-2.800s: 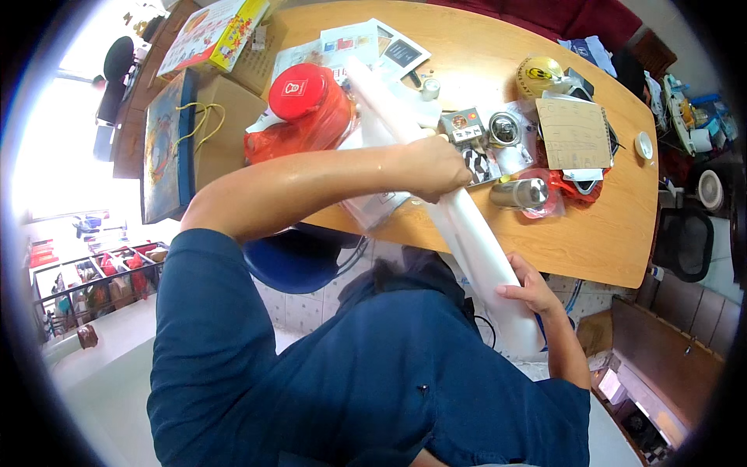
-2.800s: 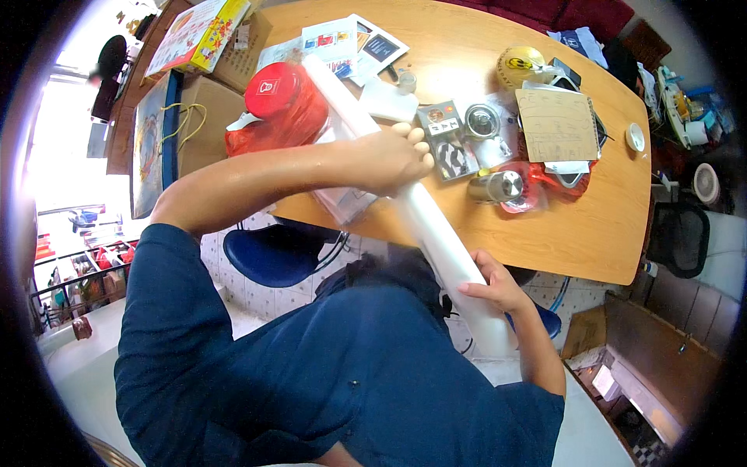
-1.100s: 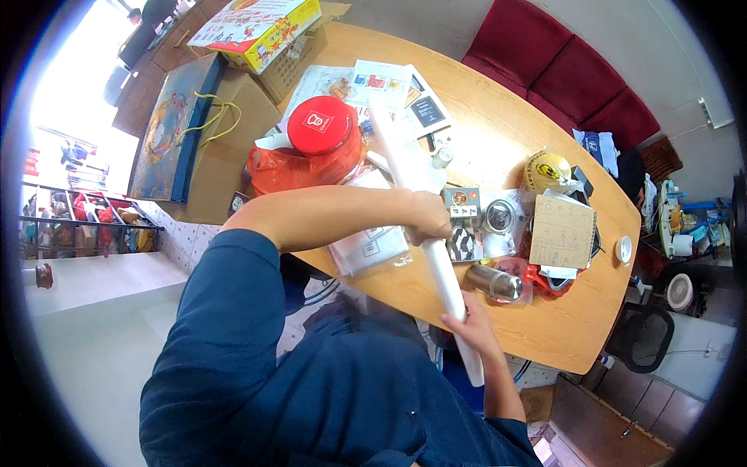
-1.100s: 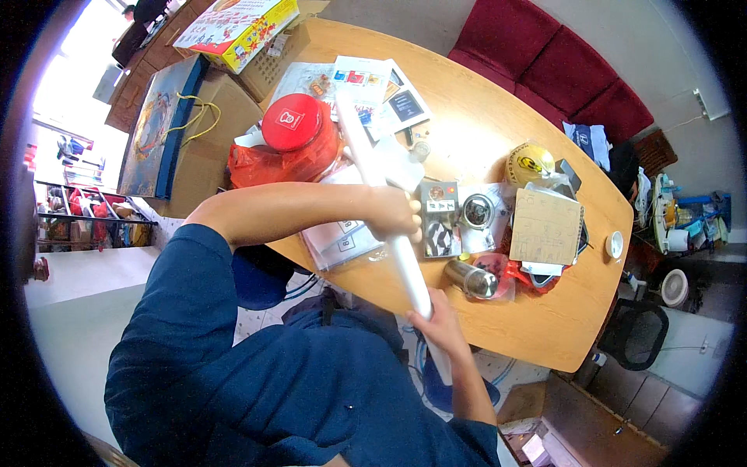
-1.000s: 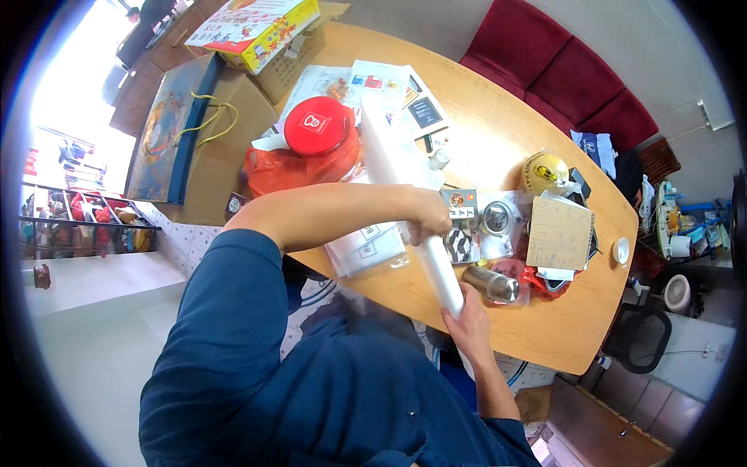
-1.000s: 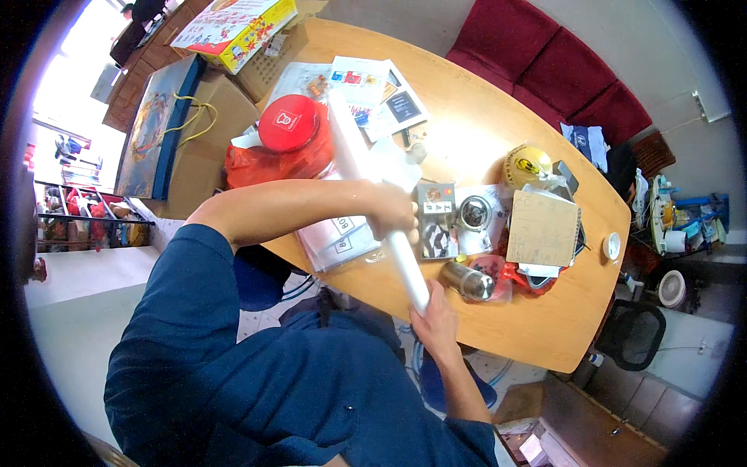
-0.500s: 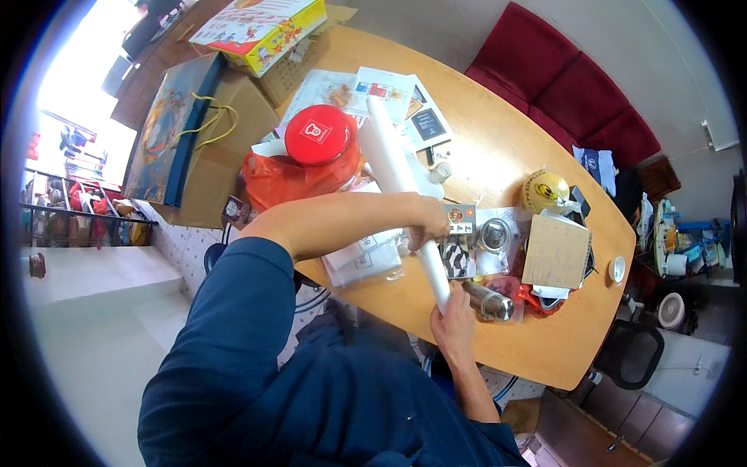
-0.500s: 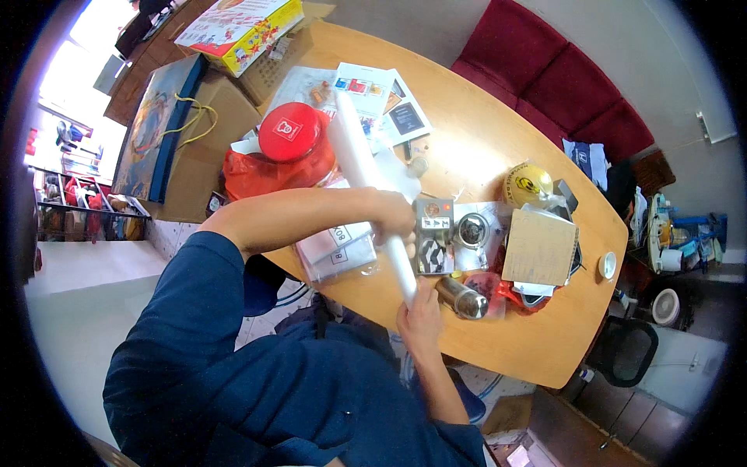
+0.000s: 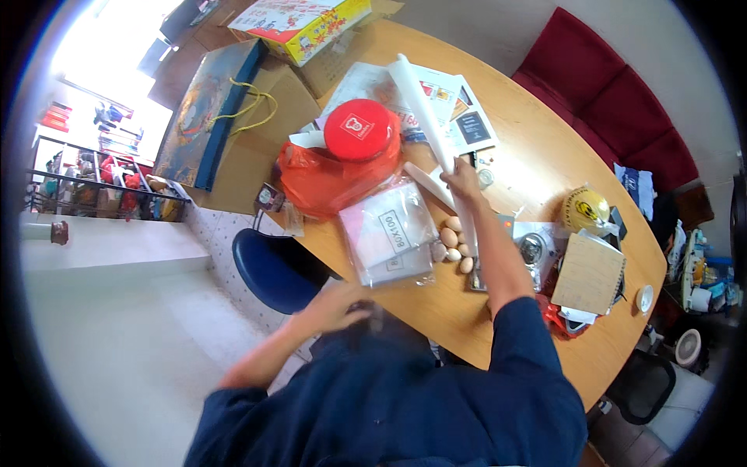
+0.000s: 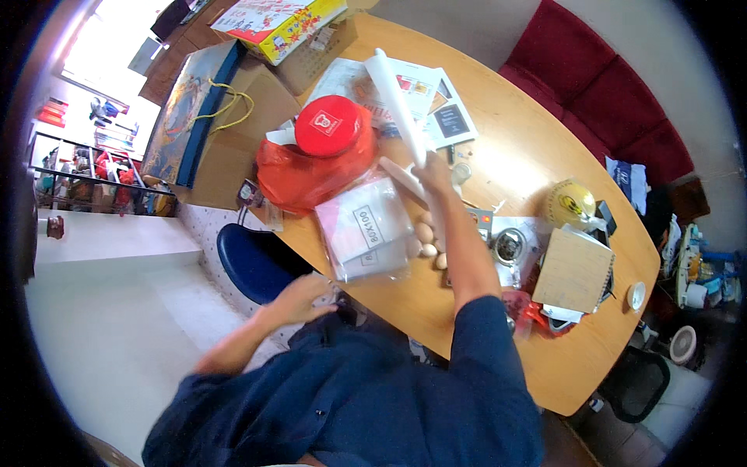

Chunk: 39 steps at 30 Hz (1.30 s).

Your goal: The person unrolls a large white vinyl sheet and drapes it over the rear of a silver car in a garage. They smooth the sheet over the trunk and rear window, then roll it back up and carry it into an adjacent room.

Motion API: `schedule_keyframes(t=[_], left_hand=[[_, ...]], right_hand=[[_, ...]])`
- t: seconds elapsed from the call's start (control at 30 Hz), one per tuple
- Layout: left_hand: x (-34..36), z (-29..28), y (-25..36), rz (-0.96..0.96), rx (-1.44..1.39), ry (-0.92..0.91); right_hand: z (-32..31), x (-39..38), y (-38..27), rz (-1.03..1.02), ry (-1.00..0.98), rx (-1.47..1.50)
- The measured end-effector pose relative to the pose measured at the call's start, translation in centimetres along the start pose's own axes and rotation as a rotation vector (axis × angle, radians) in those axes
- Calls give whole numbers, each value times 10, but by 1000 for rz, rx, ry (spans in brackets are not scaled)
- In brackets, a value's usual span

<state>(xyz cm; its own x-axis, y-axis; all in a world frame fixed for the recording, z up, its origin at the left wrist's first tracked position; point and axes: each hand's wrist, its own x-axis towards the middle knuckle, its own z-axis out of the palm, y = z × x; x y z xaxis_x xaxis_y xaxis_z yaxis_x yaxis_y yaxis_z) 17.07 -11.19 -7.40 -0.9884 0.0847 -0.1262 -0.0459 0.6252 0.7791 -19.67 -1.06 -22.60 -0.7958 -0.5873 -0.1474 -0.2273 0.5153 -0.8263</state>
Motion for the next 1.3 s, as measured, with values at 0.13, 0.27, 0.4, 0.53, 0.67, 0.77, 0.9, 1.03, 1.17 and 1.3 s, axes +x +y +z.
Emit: schedule_keyframes(t=[0.13, 0.27, 0.4, 0.53, 0.67, 0.77, 0.9, 1.03, 1.17, 1.3], left_hand=[[-106, 27, -6, -379, 147, 94], [-161, 51, 4, -668, 75, 204], [-177, 66, 7, -784, 20, 230], [-198, 81, -7, -802, -11, 190], [-209, 81, -15, -759, -17, 97], [-220, 82, -28, -737, -62, 16], [-222, 73, -54, -606, -31, -87], [-222, 63, -76, -407, -42, -140], [-229, 72, -105, -251, 34, -381], [-225, 78, -81, -31, 67, -627]], right_hand=[[19, 58, 17, -204, -36, -242], [35, 76, 28, -275, -90, -189], [48, 79, 33, -243, -179, -600], [67, 84, 49, -234, -63, -712], [60, 57, 32, -243, 39, -717], [41, 20, -6, -61, 3, -641], [21, -38, -7, -149, 265, -709], [25, -142, -15, -223, 486, -481], [74, -337, -45, -253, 482, -159], [155, -583, -25, 252, 414, -126]])
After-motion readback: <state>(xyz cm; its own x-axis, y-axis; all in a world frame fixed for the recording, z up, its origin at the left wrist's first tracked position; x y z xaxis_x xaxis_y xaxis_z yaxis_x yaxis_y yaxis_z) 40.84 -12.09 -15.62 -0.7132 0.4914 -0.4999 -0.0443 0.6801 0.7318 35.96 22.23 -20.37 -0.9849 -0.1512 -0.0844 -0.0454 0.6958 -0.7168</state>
